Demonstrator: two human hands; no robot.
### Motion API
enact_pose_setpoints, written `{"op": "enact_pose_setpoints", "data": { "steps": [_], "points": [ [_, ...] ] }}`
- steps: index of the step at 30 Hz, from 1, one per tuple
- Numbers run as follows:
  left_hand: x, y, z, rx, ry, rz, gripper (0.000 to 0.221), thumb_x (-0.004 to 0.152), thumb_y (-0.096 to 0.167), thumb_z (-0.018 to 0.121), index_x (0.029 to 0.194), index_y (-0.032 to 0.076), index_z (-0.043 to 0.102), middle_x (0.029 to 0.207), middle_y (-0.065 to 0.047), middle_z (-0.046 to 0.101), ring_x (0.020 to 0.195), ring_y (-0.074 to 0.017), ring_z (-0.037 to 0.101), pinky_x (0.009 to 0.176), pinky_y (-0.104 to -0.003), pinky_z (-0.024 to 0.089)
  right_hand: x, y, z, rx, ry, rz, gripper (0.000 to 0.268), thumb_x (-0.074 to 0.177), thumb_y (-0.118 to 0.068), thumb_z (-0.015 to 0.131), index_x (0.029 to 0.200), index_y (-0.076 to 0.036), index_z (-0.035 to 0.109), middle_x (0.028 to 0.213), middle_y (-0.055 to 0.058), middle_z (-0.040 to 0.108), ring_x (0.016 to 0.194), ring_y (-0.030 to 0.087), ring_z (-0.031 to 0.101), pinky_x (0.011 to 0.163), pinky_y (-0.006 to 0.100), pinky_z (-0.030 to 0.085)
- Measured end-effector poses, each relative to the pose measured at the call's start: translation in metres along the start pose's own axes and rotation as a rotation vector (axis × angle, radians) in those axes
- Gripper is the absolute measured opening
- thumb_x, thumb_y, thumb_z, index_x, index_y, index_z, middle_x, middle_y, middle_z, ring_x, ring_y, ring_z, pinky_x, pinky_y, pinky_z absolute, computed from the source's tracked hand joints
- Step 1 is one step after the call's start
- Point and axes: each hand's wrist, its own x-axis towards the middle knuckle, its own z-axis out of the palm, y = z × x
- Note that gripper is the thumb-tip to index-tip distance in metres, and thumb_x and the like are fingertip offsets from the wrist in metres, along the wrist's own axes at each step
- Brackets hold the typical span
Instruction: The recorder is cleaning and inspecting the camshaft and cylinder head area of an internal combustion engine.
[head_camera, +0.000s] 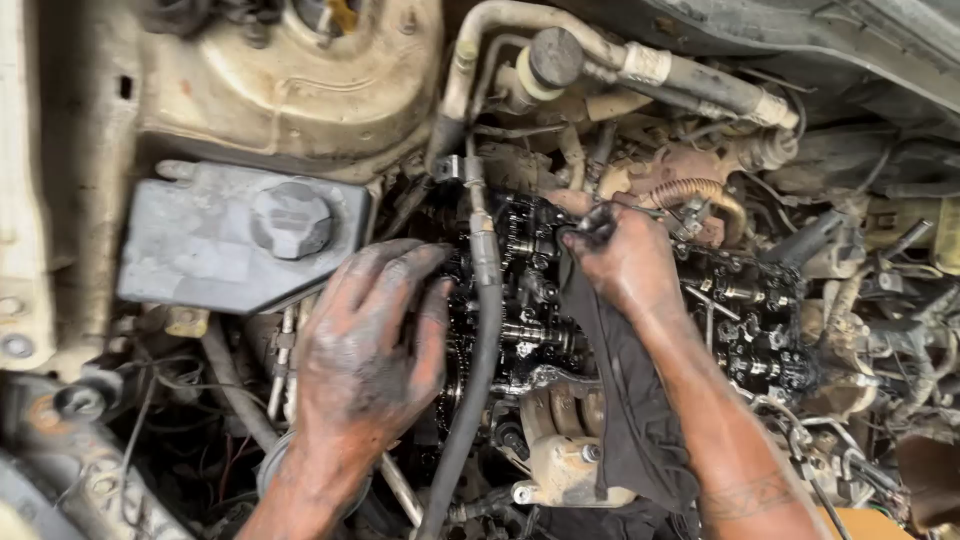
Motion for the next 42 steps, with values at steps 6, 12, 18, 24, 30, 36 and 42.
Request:
{"op": "enact_pose_setpoints", "data": {
  "steps": [6, 12, 18, 24, 30, 36, 42],
  "points": [
    [-0.001, 0.002, 0.002, 0.039, -0.01, -0.042, 0.024, 0.09, 0.003, 0.072, 0.114, 0.001, 0.07, 0.112, -0.015, 0.071, 0.103, -0.0318, 0.071, 0.087, -0.041, 0.057, -0.016, -0.013, -0.012, 0.202, -0.034, -0.185, 0.027, 0.085, -0.032, 0.08, 0.103, -0.013, 0.077, 0.099, 0.001, 0.081, 0.092, 0.014, 0.074, 0.094, 0.034, 0.057],
    [0.0, 0.001, 0.002, 0.031, -0.037, -0.064, 0.025, 0.09, 0.004, 0.073, 0.114, 0.001, 0.07, 0.113, -0.015, 0.071, 0.105, -0.0316, 0.071, 0.088, -0.04, 0.057, -0.012, -0.02, -0.004, -0.074, -0.103, -0.146, 0.031, 0.079, -0.035, 0.085, 0.101, -0.014, 0.079, 0.096, 0.002, 0.08, 0.087, 0.014, 0.074, 0.087, 0.034, 0.06],
    [0.001, -0.001, 0.004, 0.053, -0.057, -0.074, 0.024, 0.089, 0.006, 0.074, 0.112, 0.001, 0.07, 0.112, -0.016, 0.071, 0.103, -0.0315, 0.071, 0.087, -0.04, 0.057, -0.007, -0.008, 0.004, -0.047, -0.029, -0.11, 0.04, 0.077, -0.042, 0.088, 0.093, -0.008, 0.077, 0.088, 0.006, 0.077, 0.081, 0.014, 0.073, 0.083, 0.033, 0.058],
    [0.001, -0.001, 0.003, 0.056, -0.064, -0.073, 0.024, 0.089, 0.006, 0.074, 0.111, 0.001, 0.071, 0.111, -0.016, 0.071, 0.103, -0.0319, 0.071, 0.088, -0.041, 0.057, -0.012, -0.013, 0.003, 0.018, -0.005, -0.089, 0.039, 0.081, -0.043, 0.086, 0.086, -0.006, 0.074, 0.078, 0.006, 0.073, 0.071, 0.016, 0.067, 0.074, 0.034, 0.056],
    [0.001, 0.0, 0.005, 0.055, -0.077, -0.083, 0.023, 0.089, 0.006, 0.074, 0.111, 0.001, 0.071, 0.111, -0.015, 0.072, 0.103, -0.0305, 0.072, 0.087, -0.04, 0.057, -0.019, -0.024, 0.001, 0.007, -0.064, 0.055, 0.042, 0.083, -0.045, 0.084, 0.091, -0.006, 0.072, 0.078, 0.006, 0.072, 0.07, 0.021, 0.065, 0.07, 0.039, 0.055],
    [0.0, -0.001, 0.003, 0.044, -0.071, -0.098, 0.023, 0.089, 0.007, 0.075, 0.111, 0.0, 0.071, 0.111, -0.016, 0.072, 0.102, -0.0303, 0.072, 0.085, -0.039, 0.058, -0.011, -0.014, 0.0, -0.077, -0.063, -0.088, 0.04, 0.082, -0.044, 0.087, 0.092, -0.007, 0.077, 0.086, 0.006, 0.074, 0.079, 0.019, 0.069, 0.077, 0.036, 0.054],
    [0.001, -0.003, 0.005, 0.06, -0.067, -0.101, 0.022, 0.089, 0.007, 0.075, 0.11, 0.001, 0.071, 0.111, -0.015, 0.072, 0.102, -0.0299, 0.073, 0.084, -0.039, 0.058, -0.019, -0.024, -0.003, -0.052, -0.009, -0.053, 0.041, 0.081, -0.04, 0.086, 0.096, -0.003, 0.075, 0.089, 0.013, 0.077, 0.082, 0.024, 0.072, 0.081, 0.04, 0.057]
  ]
}}
